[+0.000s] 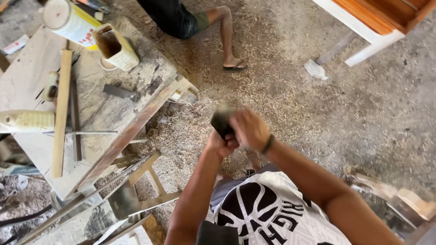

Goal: Manually sanding a wooden frame with sandpaper to prepare it for finishing.

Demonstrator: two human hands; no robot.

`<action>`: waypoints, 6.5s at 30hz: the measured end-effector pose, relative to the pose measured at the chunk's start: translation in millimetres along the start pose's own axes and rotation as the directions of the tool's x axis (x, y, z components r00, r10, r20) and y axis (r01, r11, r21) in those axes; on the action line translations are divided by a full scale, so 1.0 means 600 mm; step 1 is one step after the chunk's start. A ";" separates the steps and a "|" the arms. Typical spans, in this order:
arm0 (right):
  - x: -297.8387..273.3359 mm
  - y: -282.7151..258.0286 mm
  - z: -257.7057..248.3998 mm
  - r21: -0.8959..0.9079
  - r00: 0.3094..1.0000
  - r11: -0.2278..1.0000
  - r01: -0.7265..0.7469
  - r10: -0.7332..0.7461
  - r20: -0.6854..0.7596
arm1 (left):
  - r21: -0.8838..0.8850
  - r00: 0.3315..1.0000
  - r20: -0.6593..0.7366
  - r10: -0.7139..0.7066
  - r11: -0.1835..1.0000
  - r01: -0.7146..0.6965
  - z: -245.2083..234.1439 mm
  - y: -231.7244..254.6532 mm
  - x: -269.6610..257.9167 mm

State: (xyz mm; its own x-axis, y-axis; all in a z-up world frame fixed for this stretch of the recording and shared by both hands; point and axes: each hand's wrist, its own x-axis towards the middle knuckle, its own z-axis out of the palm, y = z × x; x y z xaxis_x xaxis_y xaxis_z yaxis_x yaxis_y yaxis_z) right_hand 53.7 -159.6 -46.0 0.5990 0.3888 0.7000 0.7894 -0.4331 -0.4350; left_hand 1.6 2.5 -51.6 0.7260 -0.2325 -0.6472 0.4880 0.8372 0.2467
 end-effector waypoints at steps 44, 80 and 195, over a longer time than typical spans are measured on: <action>0.114 -0.102 -0.151 0.068 0.968 0.991 0.113 -0.125 0.219 | 0.148 0.738 0.414 0.533 0.760 -0.633 0.182 0.045 -0.105; 0.166 -0.145 -0.138 0.092 0.985 0.991 0.099 -0.111 0.133 | 0.069 0.630 0.362 0.687 0.654 -0.753 0.142 0.016 -0.124; -0.027 0.032 -0.071 0.237 0.869 0.841 -0.487 0.493 0.034 | 0.605 0.457 -0.058 0.887 0.396 -0.691 0.096 0.122 -0.092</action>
State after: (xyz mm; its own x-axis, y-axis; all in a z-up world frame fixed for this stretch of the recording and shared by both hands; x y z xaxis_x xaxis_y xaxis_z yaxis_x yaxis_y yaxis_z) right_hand 53.4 -208.6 -41.5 0.9146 0.1516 0.3748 0.4042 -0.3608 -0.8405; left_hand 25.5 47.9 43.8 0.7370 0.6654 -0.1189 -0.0155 0.1926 0.9812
